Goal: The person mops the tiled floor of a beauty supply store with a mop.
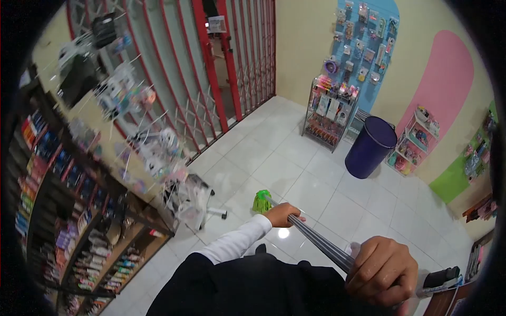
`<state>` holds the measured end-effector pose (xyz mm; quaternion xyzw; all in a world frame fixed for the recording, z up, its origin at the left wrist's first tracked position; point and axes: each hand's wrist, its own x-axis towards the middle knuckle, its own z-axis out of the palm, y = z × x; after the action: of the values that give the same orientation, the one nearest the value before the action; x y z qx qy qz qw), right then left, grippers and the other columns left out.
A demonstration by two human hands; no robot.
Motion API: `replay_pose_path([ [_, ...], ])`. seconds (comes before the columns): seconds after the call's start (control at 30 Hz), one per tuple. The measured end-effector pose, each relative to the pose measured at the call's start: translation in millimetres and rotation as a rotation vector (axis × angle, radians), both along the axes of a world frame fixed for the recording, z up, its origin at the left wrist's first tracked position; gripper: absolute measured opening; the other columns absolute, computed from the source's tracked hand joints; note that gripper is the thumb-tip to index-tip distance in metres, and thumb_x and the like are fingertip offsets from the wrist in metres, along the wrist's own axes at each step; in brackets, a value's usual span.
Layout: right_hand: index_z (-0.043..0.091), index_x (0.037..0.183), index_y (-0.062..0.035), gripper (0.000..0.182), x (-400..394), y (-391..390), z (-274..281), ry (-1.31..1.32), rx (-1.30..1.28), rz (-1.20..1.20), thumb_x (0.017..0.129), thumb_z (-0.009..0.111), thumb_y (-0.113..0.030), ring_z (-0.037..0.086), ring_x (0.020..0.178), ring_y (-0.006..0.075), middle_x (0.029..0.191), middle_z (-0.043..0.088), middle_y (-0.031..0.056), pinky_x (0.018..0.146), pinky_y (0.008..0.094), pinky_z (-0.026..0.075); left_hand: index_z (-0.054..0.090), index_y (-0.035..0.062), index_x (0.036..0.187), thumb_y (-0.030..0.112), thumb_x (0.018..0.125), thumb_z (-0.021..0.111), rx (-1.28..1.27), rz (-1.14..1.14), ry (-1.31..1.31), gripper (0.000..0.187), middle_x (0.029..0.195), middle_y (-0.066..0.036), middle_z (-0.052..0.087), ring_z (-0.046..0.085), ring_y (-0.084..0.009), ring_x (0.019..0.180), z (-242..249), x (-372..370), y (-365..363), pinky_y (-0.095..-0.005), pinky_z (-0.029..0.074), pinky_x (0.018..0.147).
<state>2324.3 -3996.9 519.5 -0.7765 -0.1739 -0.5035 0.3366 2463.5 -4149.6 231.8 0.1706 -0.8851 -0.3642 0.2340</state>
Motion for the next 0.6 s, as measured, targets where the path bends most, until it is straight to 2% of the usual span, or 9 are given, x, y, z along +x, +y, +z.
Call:
replay_pose_path([
  [0.07, 0.050, 0.070, 0.0027, 0.035, -1.8, -49.6, 3.3, -0.012, 0.006, -0.037, 0.092, 0.048, -0.024, 0.056, 0.043, 0.0242, 0.052, 0.053, 0.0167, 0.041, 0.0291, 0.048, 0.044, 0.0023, 0.053, 0.033, 0.083, 0.062, 0.032, -0.026, -0.088, 0.047, 0.049, -0.015, 0.045, 0.044, -0.0328, 0.045, 1.4, -6.1, -50.0, -0.0401, 0.033, 0.046],
  [0.23, 0.051, 0.071, 0.0026, 0.035, -13.7, -153.5, 3.1, -0.031, 0.037, -0.080, 0.092, 0.048, -0.025, 0.054, 0.041, 0.0232, 0.052, 0.053, 0.0162, 0.037, 0.0285, 0.045, 0.044, 0.0019, 0.053, 0.032, 0.083, 0.062, 0.018, -0.085, -0.074, 0.046, 0.049, -0.015, 0.045, 0.045, -0.0313, 0.044, 13.3, -28.8, -169.4, -0.0395, 0.034, 0.046],
  [0.33, 0.049, 0.063, -0.0055, 0.041, -17.6, -218.7, 2.9, -0.113, 0.008, -0.158, 0.087, 0.054, -0.039, 0.043, 0.037, 0.0139, 0.050, 0.047, 0.0051, 0.037, 0.0232, 0.040, 0.044, 0.0019, 0.053, 0.031, 0.083, 0.062, -0.004, -0.085, -0.057, 0.046, 0.049, -0.015, 0.045, 0.045, -0.0312, 0.044, 9.9, -48.4, -240.0, -0.0394, 0.034, 0.046],
  [0.43, 0.047, 0.062, -0.0056, 0.040, -31.5, -284.4, -6.7, -0.121, 0.027, -0.148, 0.087, 0.054, -0.036, 0.041, 0.036, 0.0135, 0.049, 0.043, 0.0040, 0.034, 0.0256, 0.037, 0.044, 0.0019, 0.053, 0.030, 0.082, 0.063, -0.017, -0.079, -0.046, 0.045, 0.049, -0.016, 0.045, 0.046, -0.0313, 0.045, 2.5, -66.3, -309.0, -0.0395, 0.034, 0.046],
  [0.53, 0.047, 0.061, -0.0066, 0.039, -52.2, -361.2, -11.9, -0.108, 0.017, -0.178, 0.089, 0.052, -0.034, 0.044, 0.038, 0.0132, 0.049, 0.045, 0.0041, 0.040, 0.0209, 0.039, 0.048, 0.0011, 0.057, 0.031, 0.082, 0.064, 0.018, -0.035, -0.070, 0.042, 0.055, -0.018, 0.049, 0.048, -0.0356, 0.052, -1.0, -84.7, -380.3, -0.0417, 0.037, 0.051],
  [0.57, 0.049, 0.065, -0.0034, 0.037, -60.9, -388.3, -11.3, -0.079, 0.038, -0.157, 0.089, 0.051, -0.032, 0.046, 0.039, 0.0161, 0.050, 0.048, 0.0078, 0.039, 0.0233, 0.040, 0.050, 0.0007, 0.059, 0.031, 0.082, 0.064, 0.040, -0.024, -0.092, 0.041, 0.058, -0.019, 0.051, 0.050, -0.0377, 0.055, -0.9, -88.5, -402.9, -0.0428, 0.038, 0.053],
  [0.6, 0.051, 0.069, -0.0003, 0.036, -70.2, -413.7, -10.7, -0.050, 0.069, -0.141, 0.090, 0.049, -0.029, 0.049, 0.039, 0.0190, 0.051, 0.050, 0.0116, 0.037, 0.0258, 0.042, 0.048, 0.0011, 0.058, 0.030, 0.082, 0.064, 0.051, -0.018, -0.049, 0.041, 0.055, -0.017, 0.049, 0.047, -0.0344, 0.052, -1.6, -92.1, -421.6, -0.0410, 0.036, 0.051],
])
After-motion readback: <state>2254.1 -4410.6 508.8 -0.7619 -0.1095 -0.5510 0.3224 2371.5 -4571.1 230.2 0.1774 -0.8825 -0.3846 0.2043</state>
